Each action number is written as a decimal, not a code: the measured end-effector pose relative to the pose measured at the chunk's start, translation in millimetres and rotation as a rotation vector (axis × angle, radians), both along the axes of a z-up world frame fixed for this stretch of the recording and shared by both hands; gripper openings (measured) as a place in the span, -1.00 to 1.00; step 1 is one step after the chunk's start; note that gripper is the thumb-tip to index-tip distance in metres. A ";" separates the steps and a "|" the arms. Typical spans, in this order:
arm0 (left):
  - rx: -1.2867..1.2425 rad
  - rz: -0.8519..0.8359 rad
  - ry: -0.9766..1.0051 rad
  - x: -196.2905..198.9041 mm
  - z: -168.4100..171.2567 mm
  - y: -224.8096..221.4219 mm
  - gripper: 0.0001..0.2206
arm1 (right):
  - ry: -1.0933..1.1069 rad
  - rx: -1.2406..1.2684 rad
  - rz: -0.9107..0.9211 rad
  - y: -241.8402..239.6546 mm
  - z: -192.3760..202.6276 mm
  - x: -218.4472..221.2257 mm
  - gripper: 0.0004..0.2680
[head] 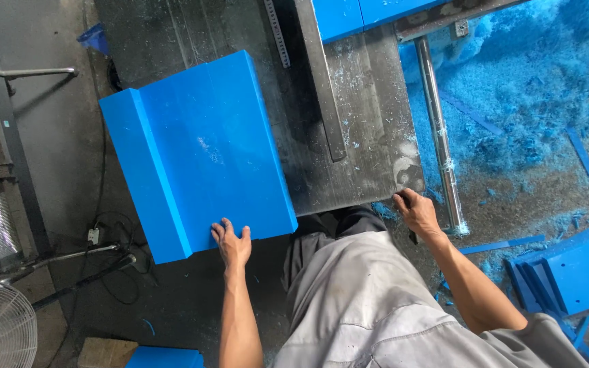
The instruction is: Cutting blue plastic foam blocks into smaller rectangular pieces using a table saw.
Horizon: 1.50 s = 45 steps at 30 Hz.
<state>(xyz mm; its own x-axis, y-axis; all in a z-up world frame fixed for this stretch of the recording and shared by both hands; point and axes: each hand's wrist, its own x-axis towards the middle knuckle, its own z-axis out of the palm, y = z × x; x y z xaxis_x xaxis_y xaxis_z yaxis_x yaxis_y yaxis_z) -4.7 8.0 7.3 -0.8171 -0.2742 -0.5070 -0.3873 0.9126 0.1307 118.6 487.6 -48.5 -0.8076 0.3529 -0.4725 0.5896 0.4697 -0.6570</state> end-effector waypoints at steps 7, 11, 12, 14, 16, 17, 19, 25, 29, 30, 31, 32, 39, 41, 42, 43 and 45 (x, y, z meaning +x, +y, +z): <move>0.016 0.032 -0.012 -2.7 5.0 4.8 -0.25 | -0.032 0.052 0.077 5.0 8.0 -15.3 -0.77; 0.011 0.020 0.021 -2.8 4.4 5.6 -0.25 | -0.047 0.069 0.110 9.6 -5.0 -16.0 -0.77; 0.007 0.039 0.001 -2.5 3.9 5.4 -0.25 | -0.057 0.083 0.123 10.4 -5.5 -17.0 -0.77; 0.002 0.051 -0.017 -1.2 0.5 2.9 -0.25 | -0.066 0.095 0.130 11.5 -9.7 -17.2 -0.77; 0.002 -0.028 0.073 0.9 -5.9 -0.9 -0.25 | -0.060 0.112 0.150 13.7 -16.7 -17.4 -0.76; 0.002 -0.034 0.073 0.1 -5.0 0.5 -0.25 | -0.061 0.112 0.144 13.3 -17.1 -16.9 -0.76; -0.018 -0.002 0.039 -1.7 -3.7 3.8 -0.24 | -0.048 0.114 0.151 13.3 -17.6 -16.5 -0.77; -0.028 0.039 -0.001 -2.4 -1.2 5.9 -0.23 | -0.008 0.114 0.134 8.1 11.5 -42.5 -0.79; -0.013 -0.015 0.069 -3.6 2.0 5.8 -0.20 | 0.165 0.205 0.174 11.5 11.6 -105.8 -0.80; -0.012 -0.001 0.043 -5.7 4.6 7.6 -0.19 | 0.380 0.262 0.213 14.1 13.1 -130.3 -0.86; -0.011 0.020 0.020 -6.5 7.1 10.2 -0.18 | 0.599 0.314 0.257 17.0 14.5 -157.0 -0.91; -0.012 0.033 0.022 -6.6 5.4 10.5 -0.18 | 0.603 0.310 0.269 21.0 23.3 -184.4 -0.91; -0.037 0.034 0.069 -2.3 -7.1 1.6 -0.21 | 0.766 0.598 0.443 25.1 34.6 -332.2 -0.77; -0.046 0.004 0.112 -0.6 -8.0 -3.8 -0.22 | 0.732 0.641 0.491 20.3 25.0 -351.8 -0.71; -0.007 0.004 0.119 0.0 -6.4 -4.0 -0.22 | 0.697 0.602 0.479 18.0 18.3 -357.3 -0.67; 0.039 -0.005 0.127 -3.5 -7.5 -2.0 -0.22 | 0.658 0.571 0.460 20.4 12.0 -361.9 -0.63; 0.033 -0.009 0.108 -5.6 -2.7 -1.0 -0.22 | 0.653 0.617 0.452 14.0 -7.9 -358.1 -0.62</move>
